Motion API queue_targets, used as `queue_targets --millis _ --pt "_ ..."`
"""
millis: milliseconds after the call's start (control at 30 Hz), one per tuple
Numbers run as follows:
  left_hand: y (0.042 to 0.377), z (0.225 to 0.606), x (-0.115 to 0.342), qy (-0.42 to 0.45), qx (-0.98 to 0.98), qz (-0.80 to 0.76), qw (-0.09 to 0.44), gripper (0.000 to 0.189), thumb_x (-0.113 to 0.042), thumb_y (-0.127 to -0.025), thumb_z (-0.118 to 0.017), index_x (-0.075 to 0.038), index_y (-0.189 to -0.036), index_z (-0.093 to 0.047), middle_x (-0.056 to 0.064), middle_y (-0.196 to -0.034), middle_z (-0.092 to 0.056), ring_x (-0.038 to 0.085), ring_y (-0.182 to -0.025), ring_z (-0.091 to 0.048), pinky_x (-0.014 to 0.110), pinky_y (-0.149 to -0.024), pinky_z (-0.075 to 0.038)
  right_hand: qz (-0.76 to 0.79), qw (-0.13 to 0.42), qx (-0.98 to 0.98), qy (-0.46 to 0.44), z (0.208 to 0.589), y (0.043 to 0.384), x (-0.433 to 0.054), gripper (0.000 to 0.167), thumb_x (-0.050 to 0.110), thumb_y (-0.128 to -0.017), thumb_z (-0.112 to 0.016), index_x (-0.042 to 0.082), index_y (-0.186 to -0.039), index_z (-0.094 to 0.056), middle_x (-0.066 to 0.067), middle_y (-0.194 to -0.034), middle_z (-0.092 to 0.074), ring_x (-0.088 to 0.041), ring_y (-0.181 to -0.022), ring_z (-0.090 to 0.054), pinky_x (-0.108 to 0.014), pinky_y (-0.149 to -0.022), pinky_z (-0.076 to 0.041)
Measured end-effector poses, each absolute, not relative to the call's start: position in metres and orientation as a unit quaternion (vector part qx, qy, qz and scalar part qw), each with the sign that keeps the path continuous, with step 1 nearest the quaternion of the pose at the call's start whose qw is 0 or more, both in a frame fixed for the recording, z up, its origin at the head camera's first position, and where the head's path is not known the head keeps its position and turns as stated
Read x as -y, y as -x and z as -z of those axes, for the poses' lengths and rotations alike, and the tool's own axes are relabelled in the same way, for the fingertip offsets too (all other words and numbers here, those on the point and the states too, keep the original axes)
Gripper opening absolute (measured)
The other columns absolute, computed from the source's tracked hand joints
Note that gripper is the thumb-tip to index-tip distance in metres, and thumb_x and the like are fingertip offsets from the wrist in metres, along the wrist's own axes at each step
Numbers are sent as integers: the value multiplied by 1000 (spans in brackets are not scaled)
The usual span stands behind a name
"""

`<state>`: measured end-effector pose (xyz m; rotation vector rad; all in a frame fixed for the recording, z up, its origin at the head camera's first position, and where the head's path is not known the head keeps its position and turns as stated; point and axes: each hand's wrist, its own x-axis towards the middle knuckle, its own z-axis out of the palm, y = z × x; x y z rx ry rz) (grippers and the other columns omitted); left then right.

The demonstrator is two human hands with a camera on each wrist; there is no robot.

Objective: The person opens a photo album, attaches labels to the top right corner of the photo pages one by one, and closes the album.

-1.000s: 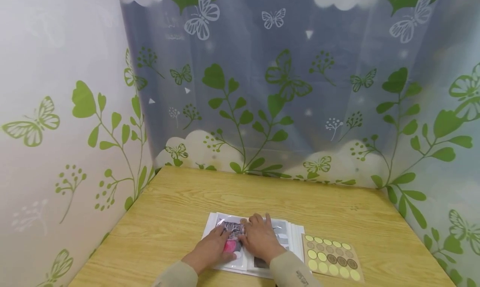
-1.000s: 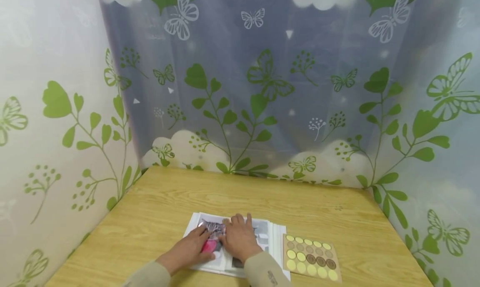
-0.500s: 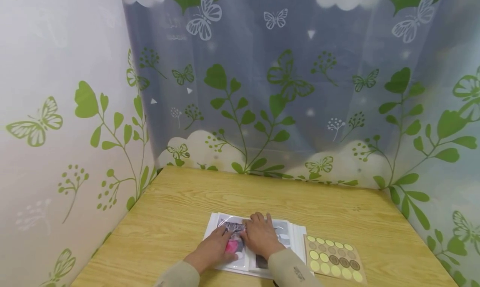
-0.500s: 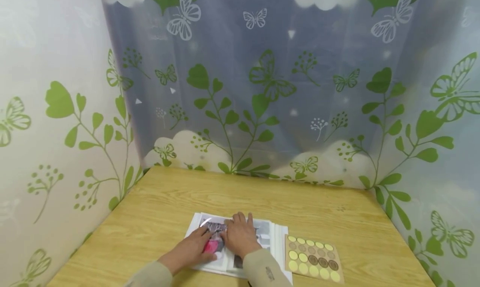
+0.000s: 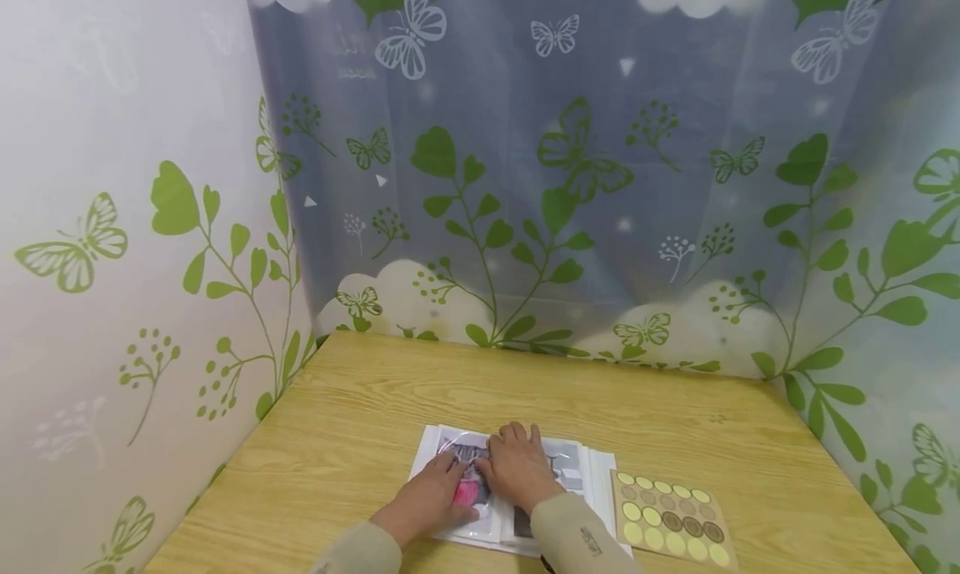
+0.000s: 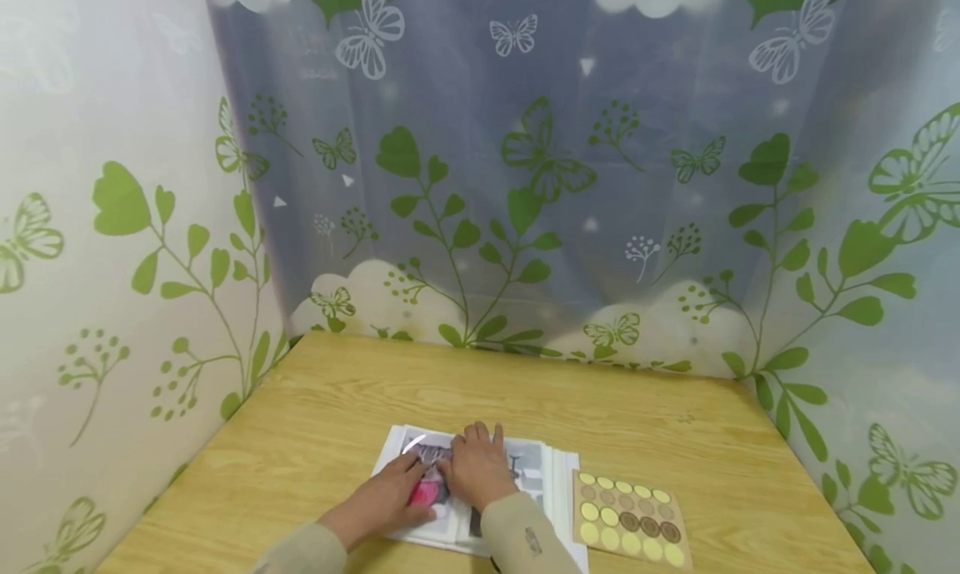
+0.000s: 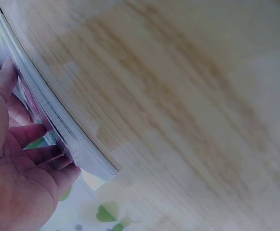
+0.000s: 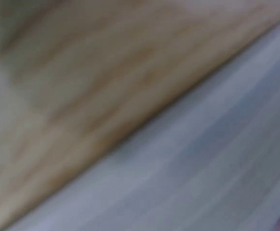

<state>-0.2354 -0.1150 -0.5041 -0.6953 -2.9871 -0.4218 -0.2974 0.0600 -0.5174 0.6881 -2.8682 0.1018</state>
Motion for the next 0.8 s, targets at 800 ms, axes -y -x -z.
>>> queue_targets --millis 800 --pt "237 505 115 221 965 141 25 74 -42 -84 -77 7 -134 -54 29 -140 -47 42 -131 -45 49 -107 -41 -14 53 970 -235 522 294 -54 65 55 -99 -47 8 -144 -50 -16 -150 -44 -35 -140 -37 -63 -114 -20"
